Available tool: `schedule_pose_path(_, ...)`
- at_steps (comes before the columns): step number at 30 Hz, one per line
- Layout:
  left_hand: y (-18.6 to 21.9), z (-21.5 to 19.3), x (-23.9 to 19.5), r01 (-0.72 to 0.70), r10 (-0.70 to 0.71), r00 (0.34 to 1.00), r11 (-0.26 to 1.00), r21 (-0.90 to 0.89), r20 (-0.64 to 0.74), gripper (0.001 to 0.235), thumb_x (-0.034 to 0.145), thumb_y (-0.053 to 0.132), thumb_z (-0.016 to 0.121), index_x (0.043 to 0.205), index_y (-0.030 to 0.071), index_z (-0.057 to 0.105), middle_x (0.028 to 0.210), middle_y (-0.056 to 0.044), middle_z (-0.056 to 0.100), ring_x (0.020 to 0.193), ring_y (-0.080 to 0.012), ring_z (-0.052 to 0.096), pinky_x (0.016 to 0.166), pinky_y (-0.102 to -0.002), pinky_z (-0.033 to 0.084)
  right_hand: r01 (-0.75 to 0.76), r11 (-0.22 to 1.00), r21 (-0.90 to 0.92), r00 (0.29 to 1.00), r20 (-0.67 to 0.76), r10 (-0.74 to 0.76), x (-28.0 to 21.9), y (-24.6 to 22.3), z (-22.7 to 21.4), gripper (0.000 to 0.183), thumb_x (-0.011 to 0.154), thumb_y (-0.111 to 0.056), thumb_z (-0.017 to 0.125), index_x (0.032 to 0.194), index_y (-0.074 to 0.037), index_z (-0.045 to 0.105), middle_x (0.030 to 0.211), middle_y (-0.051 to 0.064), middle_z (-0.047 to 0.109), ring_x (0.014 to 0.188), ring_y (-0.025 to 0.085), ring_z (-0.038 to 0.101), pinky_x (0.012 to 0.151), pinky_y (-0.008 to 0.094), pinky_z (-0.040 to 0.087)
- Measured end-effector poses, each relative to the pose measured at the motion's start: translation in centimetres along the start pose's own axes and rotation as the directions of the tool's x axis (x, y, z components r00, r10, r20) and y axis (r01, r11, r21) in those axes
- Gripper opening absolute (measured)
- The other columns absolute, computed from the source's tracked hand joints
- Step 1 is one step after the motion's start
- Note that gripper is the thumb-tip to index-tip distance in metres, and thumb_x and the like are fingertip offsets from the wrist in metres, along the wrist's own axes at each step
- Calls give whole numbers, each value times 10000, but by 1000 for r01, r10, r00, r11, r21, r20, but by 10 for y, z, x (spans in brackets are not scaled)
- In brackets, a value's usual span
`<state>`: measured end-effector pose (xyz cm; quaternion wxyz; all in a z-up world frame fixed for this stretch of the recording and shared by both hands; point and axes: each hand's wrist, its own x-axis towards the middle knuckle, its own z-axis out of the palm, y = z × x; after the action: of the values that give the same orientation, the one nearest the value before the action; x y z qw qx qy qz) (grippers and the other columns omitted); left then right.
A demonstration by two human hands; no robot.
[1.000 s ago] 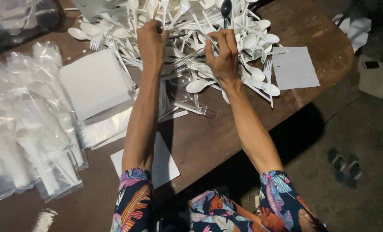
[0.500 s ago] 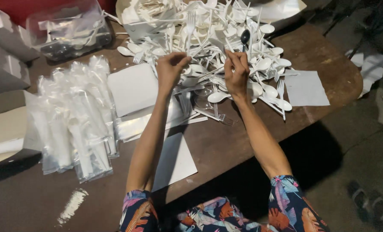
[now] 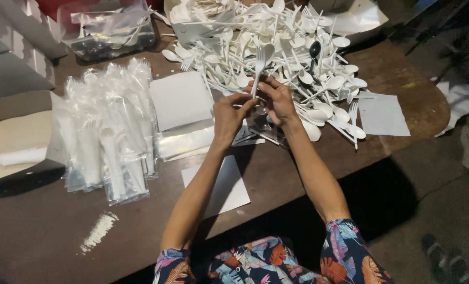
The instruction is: The person picks up plastic forks and spoons, wraps them in a paper tissue, and places the bundle into a plastic bag, repeating the process with multiple sets.
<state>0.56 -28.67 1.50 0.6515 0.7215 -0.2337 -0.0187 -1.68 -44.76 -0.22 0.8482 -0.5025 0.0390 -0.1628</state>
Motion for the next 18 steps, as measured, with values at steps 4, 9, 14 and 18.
schedule_pose_path(4,-3,-4,-6,-26,27,1000,998,65,-10,164,867,200,844,993,100,812,843,-164,785,732,-318,773,567,-339,643,-23,999,-34,999,-23,22,-5,6,-1,243,922,-128,753,1154,-57,740,1046,178,779,915,268,794,713,365,684)
schedule_pose_path(9,12,-3,-14,-117,121,992,985,128,-23,112,896,196,795,954,101,809,800,-154,779,742,-335,773,551,-369,629,-9,996,-93,999,-45,5,-10,7,0,265,935,-189,774,1165,-61,749,1022,168,780,908,269,798,748,398,693)
schedule_pose_path(14,32,-11,-27,-250,269,963,874,417,14,144,934,254,745,933,123,805,798,-119,782,801,-362,763,670,-462,609,1,980,-198,998,-59,-13,-12,10,-6,230,964,-221,765,1128,-60,769,972,119,789,875,213,799,735,357,687)
schedule_pose_path(18,24,4,-30,-231,252,968,885,404,1,157,928,253,736,911,110,796,796,-126,782,815,-378,762,694,-473,607,13,984,-180,997,-70,-26,-19,3,1,226,971,-223,746,1103,-42,773,952,125,788,854,201,798,696,321,686)
